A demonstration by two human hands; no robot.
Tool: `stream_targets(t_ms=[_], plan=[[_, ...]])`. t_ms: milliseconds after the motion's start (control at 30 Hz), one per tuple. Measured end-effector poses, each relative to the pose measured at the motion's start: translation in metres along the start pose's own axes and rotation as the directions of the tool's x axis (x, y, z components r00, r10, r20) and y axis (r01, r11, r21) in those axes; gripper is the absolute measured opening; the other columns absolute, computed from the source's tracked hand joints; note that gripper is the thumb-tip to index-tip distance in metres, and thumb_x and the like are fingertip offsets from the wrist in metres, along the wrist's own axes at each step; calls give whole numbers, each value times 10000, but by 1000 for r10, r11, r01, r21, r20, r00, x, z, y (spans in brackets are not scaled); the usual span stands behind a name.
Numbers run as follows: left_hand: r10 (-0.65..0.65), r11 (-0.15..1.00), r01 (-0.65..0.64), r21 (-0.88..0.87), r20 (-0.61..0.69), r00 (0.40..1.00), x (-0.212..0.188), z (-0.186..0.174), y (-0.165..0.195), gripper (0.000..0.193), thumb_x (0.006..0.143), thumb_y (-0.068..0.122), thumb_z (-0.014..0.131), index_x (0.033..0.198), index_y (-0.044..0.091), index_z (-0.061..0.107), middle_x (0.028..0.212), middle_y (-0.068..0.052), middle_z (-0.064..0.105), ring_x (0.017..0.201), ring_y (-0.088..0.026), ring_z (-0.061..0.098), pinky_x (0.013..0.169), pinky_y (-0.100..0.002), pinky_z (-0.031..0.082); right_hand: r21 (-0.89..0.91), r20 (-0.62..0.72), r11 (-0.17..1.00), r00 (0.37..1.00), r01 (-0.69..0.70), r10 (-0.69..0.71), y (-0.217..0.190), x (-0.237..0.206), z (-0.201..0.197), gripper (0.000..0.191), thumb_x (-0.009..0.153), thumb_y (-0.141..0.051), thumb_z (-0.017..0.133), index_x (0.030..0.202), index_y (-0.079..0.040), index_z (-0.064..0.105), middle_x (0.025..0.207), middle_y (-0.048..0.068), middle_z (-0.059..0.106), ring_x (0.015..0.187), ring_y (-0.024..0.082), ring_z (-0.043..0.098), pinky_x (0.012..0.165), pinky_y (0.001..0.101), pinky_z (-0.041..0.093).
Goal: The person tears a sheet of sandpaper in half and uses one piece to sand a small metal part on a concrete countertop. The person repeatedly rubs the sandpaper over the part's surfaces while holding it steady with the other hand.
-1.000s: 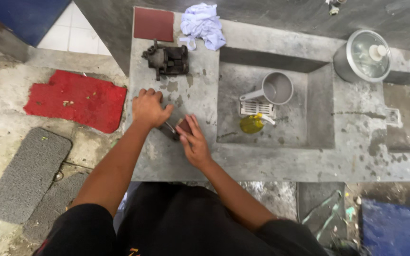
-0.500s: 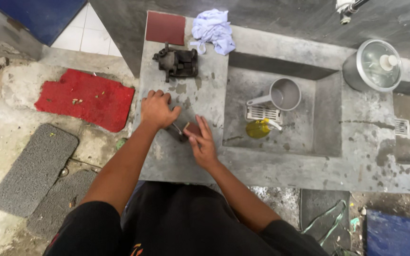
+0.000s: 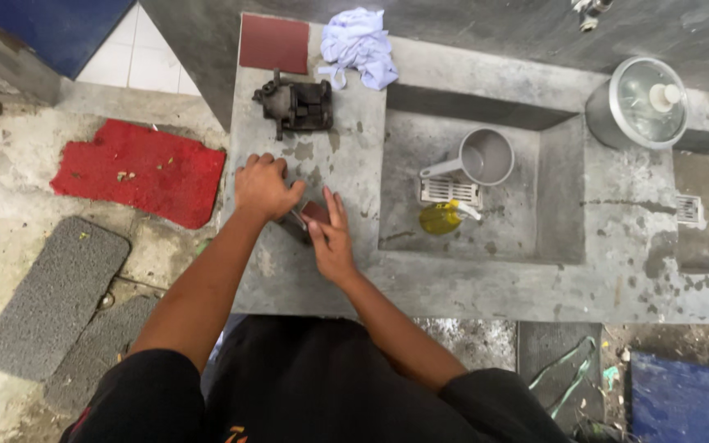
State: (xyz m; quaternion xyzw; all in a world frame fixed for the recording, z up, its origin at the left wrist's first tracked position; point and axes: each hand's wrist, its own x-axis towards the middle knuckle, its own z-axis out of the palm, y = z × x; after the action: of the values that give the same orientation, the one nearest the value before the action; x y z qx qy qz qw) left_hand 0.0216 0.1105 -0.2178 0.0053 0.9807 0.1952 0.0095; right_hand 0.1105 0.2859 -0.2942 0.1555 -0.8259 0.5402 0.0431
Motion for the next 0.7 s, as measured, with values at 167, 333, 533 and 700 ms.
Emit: stream_targets(t_ms=[167,333,533,700], plan=[[-6,1000,6,2,0,1000,2,-2,1,419,763,472,700,914,84,752,1057,-117,699,1105,-337,600,899,-541,479,-14,12,998,998,-54,54,1,-6,0,386,1102,-294,468,1316,-115,735,1703,161,285,1590,432,174,1267,527,159],[-8,1000,8,8,8,1000,1,-3,4,441,775,488,698,943,85,753,1088,-122,695,1118,-342,595,897,-536,486,-19,-25,1000,1000,-14,14,0,-6,2,331,1113,-332,503,1210,-139,755,1711,150,342,1612,411,211,1295,525,206],[-38,999,38,5,-1,999,0,-5,2,441,767,499,698,930,93,753,1080,-118,693,1124,-336,598,912,-533,485,-64,-26,997,999,-41,40,-3,0,5,374,1094,-311,487,1281,-140,762,1669,151,359,1574,429,218,1266,539,172],[-32,999,32,-6,-5,999,-1,-6,1,427,759,477,698,930,89,750,1083,-113,698,1126,-341,600,904,-529,492,-66,14,997,999,-38,39,-5,3,6,357,1101,-326,487,1253,-146,755,1694,159,333,1588,431,197,1269,530,190]])
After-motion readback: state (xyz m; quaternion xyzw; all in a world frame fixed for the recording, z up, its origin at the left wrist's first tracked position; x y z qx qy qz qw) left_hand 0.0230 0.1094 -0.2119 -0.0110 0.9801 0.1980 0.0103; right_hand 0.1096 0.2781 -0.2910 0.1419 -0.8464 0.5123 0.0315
